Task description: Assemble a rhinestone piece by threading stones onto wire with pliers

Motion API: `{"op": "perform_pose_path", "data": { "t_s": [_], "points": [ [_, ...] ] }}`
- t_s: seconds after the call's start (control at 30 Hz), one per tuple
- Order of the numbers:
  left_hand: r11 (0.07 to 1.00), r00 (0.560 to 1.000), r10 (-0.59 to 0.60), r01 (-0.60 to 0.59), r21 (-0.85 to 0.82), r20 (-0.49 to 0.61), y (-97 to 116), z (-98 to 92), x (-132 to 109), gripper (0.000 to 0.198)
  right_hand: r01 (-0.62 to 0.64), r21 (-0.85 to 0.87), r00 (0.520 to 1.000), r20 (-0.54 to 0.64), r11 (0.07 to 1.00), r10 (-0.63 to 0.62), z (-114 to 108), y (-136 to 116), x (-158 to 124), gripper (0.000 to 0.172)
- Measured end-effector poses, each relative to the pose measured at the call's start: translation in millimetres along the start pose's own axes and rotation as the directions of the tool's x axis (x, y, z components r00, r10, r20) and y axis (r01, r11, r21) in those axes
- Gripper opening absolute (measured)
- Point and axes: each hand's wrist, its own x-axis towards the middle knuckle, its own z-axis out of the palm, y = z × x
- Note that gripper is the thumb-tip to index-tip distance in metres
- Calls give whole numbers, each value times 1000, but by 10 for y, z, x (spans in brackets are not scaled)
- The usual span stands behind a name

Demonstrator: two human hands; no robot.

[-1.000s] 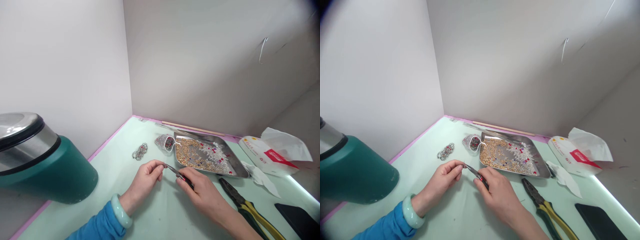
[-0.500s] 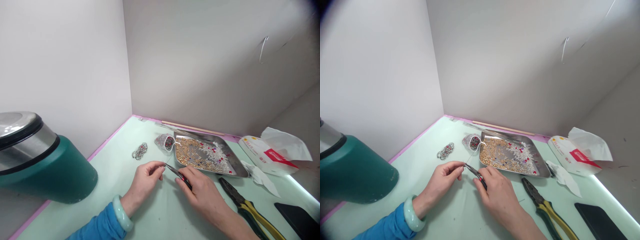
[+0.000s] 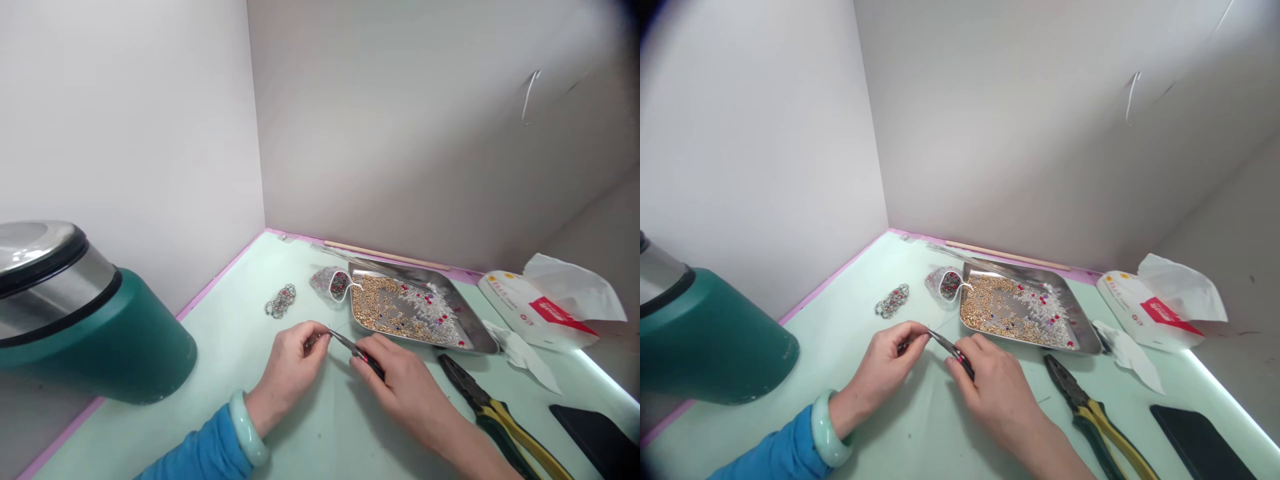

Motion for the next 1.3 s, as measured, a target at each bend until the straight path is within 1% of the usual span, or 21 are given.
{"op": "perform_pose_path", "data": {
  "t_s": [0.1, 0.2, 0.27, 0.37, 0.43, 0.53, 0.67, 0.8, 0.9, 0.97, 1.1, 1.3],
  "points": [
    [1000, 1000, 23, -23, 14, -1, -13, 2, 1, 22, -36, 75, 999, 36, 996, 34, -51, -39, -3, 26],
    [1000, 1000, 15, -15, 8, -4, -24, 2, 1, 23, -81, 172, 995, 64, 982, 71, -100, -61, -8, 30],
    [1000, 1000, 17, -17, 2, -13, -25, 2, -4, 23, -143, 313, 983, 152, 939, 99, -115, -53, -12, 35],
    [1000, 999, 25, -25, 3, -29, -22, 0, -15, 22, -306, 529, 930, 342, 791, 132, -113, -29, -19, 38],
    [1000, 999, 20, -19, 10, -47, -18, -4, -19, 22, -378, 608, 902, 413, 698, 127, -112, -28, -26, 37],
    [1000, 997, 18, -16, 25, -74, -6, -15, -19, 21, -413, 698, 886, 458, 585, 78, -121, -62, -40, 34],
    [998, 995, 53, -50, 37, -79, 11, -18, -25, 19, -458, 811, 871, 492, 364, -2, -97, -105, -48, 37],
    [993, 989, 111, -106, 59, -93, 17, -7, -43, 18, -496, 850, 858, 511, 177, -51, -32, -92, -31, 40],
    [986, 985, 151, -144, 84, -87, 18, -4, -56, 17, -513, 854, 852, 518, 86, -73, -10, -73, -21, 38],
    [982, 983, 165, -156, 107, -80, 17, -4, -61, 17, -523, 850, 846, 526, 61, -86, -10, -65, -18, 36],
    [977, 983, 172, -161, 138, -67, 13, -4, -65, 17, -530, 847, 841, 532, 53, -96, -7, -52, -14, 36],
    [968, 977, 208, -199, 151, -45, -2, 6, -69, 17, -517, 851, 849, 523, 95, -67, 6, -37, -4, 35]
  ]
}}
